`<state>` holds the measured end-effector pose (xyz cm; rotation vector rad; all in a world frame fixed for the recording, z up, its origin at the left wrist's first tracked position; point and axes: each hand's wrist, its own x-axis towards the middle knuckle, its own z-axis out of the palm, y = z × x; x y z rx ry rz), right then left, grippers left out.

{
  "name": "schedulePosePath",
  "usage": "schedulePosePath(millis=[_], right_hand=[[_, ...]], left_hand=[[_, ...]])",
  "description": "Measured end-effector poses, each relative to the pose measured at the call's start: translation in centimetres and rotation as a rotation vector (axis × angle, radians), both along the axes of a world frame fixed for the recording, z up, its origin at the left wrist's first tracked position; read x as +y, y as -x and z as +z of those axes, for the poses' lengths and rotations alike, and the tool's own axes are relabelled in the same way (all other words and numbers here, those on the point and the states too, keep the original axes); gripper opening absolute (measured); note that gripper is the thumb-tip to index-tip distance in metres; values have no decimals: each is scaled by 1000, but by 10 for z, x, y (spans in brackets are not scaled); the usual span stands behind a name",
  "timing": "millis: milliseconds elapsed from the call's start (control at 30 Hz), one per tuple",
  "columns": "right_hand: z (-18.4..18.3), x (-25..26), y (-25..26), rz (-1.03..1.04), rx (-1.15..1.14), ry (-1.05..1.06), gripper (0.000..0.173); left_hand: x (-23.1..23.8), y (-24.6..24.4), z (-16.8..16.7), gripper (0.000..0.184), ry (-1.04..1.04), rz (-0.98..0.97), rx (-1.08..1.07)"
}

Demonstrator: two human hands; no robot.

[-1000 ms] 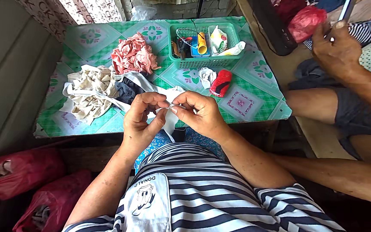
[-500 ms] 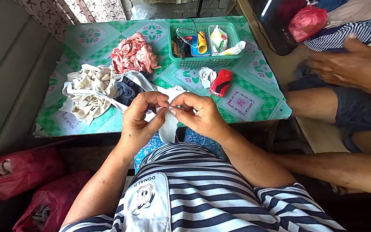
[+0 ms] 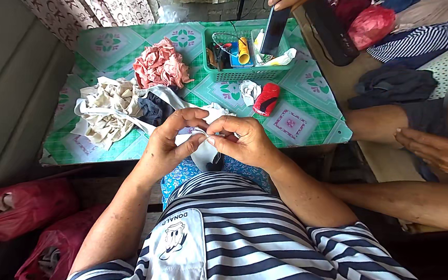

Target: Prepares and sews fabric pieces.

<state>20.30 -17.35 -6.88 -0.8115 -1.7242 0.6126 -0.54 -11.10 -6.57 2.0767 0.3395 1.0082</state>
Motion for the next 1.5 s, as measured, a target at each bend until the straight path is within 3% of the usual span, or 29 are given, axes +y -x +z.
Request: schedulePosePath(millis=[200, 467, 667, 800, 933, 1067, 1500], right_hand=[[2, -1, -1, -20, -29, 6, 7], [2, -3, 0, -46, -83, 37, 10], [3, -2, -3, -64, -67, 16, 11], [8, -4, -9, -108, -73, 35, 25], [15, -9, -9, -209, -126, -59, 16], [20, -9, -9, -270, -197, -203, 15], [26, -12, -2, -356, -359, -250, 18]], left_hand=[[-7, 1, 0, 15, 22, 118, 20], [-9, 1, -1, 7, -65, 205, -3], [-9, 0, -5, 7, 120, 115, -91], [-6, -3, -8, 7, 324, 37, -233], [-7, -6, -7, 10, 503, 39, -354], [-9, -8, -5, 13, 556, 35, -391], [-12, -9, 0, 11, 565, 11, -392]])
